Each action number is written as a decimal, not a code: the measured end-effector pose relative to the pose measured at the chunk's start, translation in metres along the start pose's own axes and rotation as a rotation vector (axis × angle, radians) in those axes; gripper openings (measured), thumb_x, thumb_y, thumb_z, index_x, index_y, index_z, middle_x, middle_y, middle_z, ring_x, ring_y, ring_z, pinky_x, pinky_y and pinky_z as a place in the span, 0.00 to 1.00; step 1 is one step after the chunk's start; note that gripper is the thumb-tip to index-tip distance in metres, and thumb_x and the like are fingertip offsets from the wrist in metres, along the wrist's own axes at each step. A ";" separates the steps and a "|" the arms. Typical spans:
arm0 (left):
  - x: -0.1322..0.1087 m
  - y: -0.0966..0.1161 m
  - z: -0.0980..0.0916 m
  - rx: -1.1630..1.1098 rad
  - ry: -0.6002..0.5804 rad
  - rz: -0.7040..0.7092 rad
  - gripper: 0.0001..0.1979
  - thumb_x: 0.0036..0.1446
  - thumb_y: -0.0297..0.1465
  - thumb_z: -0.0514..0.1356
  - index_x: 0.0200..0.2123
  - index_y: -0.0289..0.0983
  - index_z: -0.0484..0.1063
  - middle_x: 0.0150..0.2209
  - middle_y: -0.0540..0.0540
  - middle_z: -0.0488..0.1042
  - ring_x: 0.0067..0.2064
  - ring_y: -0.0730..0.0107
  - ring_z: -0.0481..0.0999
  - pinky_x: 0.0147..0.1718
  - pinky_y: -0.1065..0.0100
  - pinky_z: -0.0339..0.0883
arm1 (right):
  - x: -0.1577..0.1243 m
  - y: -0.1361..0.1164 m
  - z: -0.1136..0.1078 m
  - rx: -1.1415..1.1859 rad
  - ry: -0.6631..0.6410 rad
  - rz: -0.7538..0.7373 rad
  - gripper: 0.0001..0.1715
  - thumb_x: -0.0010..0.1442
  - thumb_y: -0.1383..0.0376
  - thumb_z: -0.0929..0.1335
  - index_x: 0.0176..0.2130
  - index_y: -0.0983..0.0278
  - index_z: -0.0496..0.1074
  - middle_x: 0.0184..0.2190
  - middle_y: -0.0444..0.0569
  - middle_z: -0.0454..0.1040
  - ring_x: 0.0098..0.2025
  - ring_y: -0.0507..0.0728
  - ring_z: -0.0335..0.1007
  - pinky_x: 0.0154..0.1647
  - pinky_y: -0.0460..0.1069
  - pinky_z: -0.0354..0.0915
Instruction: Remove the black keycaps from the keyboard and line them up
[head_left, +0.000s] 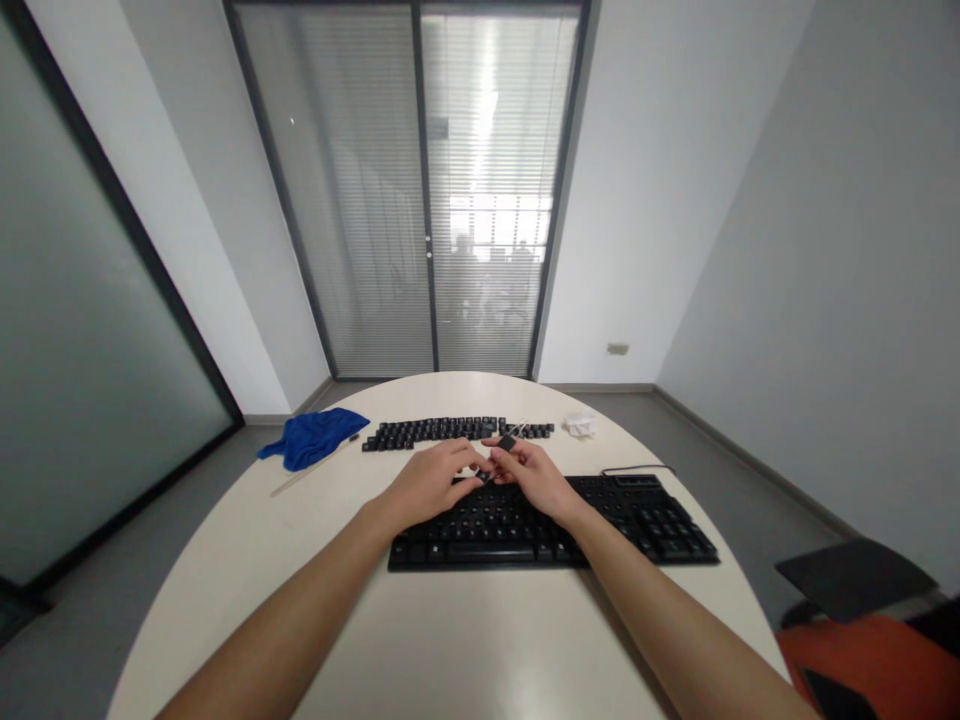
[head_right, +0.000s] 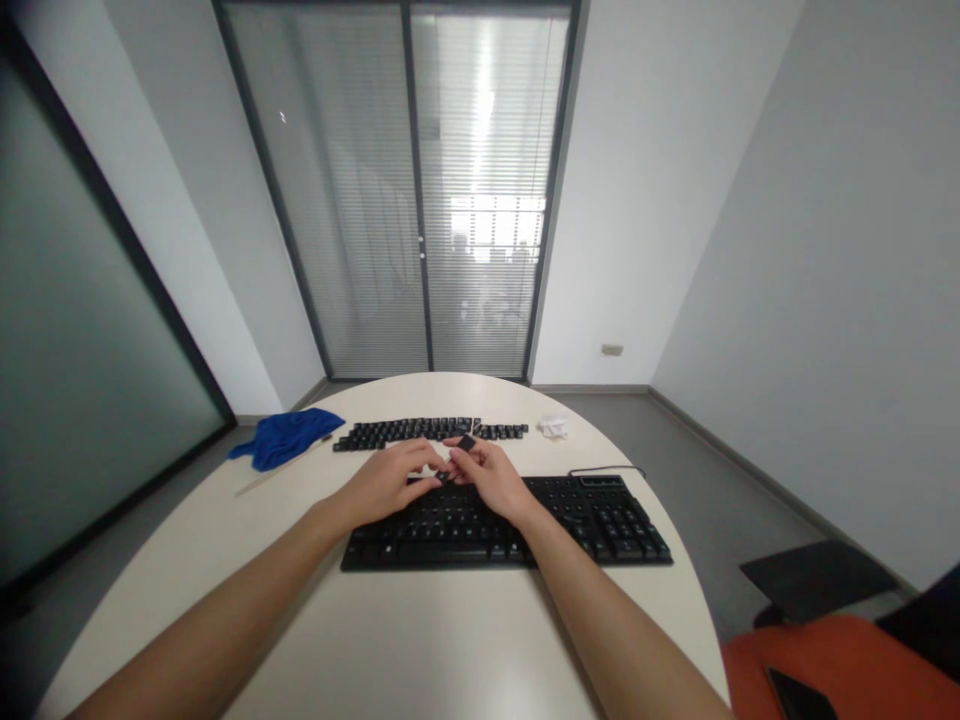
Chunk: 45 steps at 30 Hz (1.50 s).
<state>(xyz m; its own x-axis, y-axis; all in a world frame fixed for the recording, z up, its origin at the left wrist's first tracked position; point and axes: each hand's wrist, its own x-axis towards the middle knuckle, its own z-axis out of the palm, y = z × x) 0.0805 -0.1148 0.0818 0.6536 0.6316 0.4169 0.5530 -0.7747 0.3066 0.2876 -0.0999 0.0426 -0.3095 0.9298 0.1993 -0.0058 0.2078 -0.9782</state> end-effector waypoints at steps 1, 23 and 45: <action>0.000 0.000 0.000 -0.011 -0.002 0.004 0.08 0.61 0.31 0.59 0.44 0.43 0.73 0.42 0.49 0.73 0.44 0.66 0.72 0.46 0.65 0.66 | 0.000 0.000 0.001 0.004 -0.004 -0.002 0.27 0.58 0.50 0.69 0.49 0.65 0.73 0.32 0.47 0.78 0.32 0.53 0.73 0.38 0.50 0.71; -0.001 -0.003 0.003 -0.153 -0.016 0.009 0.07 0.59 0.32 0.59 0.41 0.41 0.73 0.40 0.48 0.74 0.36 0.70 0.71 0.38 0.67 0.67 | -0.001 0.004 0.006 0.048 -0.023 0.089 0.28 0.55 0.47 0.70 0.47 0.65 0.73 0.33 0.47 0.77 0.32 0.53 0.73 0.39 0.49 0.71; -0.015 -0.104 0.012 0.127 0.409 -0.400 0.09 0.57 0.32 0.59 0.41 0.41 0.75 0.42 0.46 0.77 0.47 0.58 0.72 0.49 0.58 0.66 | 0.005 0.007 -0.005 -0.119 0.099 0.173 0.29 0.53 0.44 0.69 0.37 0.67 0.74 0.29 0.50 0.77 0.34 0.56 0.75 0.36 0.48 0.67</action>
<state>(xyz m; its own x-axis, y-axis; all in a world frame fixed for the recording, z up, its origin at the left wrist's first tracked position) 0.0193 -0.0430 0.0330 0.1433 0.7916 0.5940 0.7899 -0.4530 0.4132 0.2903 -0.0921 0.0369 -0.2014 0.9787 0.0396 0.1530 0.0713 -0.9856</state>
